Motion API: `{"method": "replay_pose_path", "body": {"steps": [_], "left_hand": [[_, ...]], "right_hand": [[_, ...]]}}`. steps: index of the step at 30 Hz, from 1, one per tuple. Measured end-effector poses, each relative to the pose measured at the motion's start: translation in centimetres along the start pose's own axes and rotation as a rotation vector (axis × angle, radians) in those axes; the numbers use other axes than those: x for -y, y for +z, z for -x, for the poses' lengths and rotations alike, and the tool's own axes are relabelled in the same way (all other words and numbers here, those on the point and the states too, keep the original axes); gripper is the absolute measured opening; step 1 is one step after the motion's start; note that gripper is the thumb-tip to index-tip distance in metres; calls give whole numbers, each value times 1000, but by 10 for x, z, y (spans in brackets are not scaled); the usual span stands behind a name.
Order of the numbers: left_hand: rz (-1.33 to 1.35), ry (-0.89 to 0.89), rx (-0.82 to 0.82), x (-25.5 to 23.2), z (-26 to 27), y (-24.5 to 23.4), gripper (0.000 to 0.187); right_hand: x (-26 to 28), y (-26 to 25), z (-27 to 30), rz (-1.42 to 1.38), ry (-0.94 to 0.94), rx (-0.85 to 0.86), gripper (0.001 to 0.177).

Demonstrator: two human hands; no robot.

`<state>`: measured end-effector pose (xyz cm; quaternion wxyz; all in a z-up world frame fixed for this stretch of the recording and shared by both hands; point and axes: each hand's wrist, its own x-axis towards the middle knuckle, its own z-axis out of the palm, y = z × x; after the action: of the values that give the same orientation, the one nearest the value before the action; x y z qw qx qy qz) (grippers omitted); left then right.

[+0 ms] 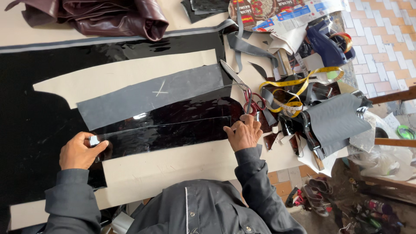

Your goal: The person uses scissors to cut a black glossy sheet on a workbench. They repeatedly position, trim, and remove strips of the material, smoothing the surface between cuts. The person also handles a gray backing sheet and a small white block, placing them on the work area.

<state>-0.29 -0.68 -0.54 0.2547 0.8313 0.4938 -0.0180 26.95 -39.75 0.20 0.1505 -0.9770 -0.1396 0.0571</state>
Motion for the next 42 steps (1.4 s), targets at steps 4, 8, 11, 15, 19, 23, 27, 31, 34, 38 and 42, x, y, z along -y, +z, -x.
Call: {"method": "replay_pose_path", "body": {"steps": [4,8,11,15,19,23,27,31,34,38,42], "left_hand": [[25,51,-57,4,4,6,42],[74,106,-81,-2,11,5,34],[135,127,-62,-12,20,10,30],[214,110,-64,-29,26,17,26],[237,135,-131,-31,25,22,28],[199,118,-172,-24,27,27,31],[38,124,-252,-30,20,24,35],[67,98,-210,-26,24,34,35],[95,139,-203,-30,22,39,34],[147,149,-259,-28,25,44,32],[58,200,-379,-33,28,56,28]], "right_hand": [[-2,6,-1,-65,-46,-65,15],[-18,14,-10,-128,-177,-164,10],[-41,15,-19,-177,-228,-257,8],[-61,12,-28,-217,-264,-277,8],[-66,15,-27,-168,-290,-317,9],[-64,14,-21,-172,-260,-324,11],[-47,16,-18,-139,-209,-424,11],[-52,19,-12,-141,-169,-494,14],[-55,33,-7,-129,-170,-522,12],[-53,40,1,-168,-199,-665,13],[-61,45,3,-240,-166,-582,9]]}}
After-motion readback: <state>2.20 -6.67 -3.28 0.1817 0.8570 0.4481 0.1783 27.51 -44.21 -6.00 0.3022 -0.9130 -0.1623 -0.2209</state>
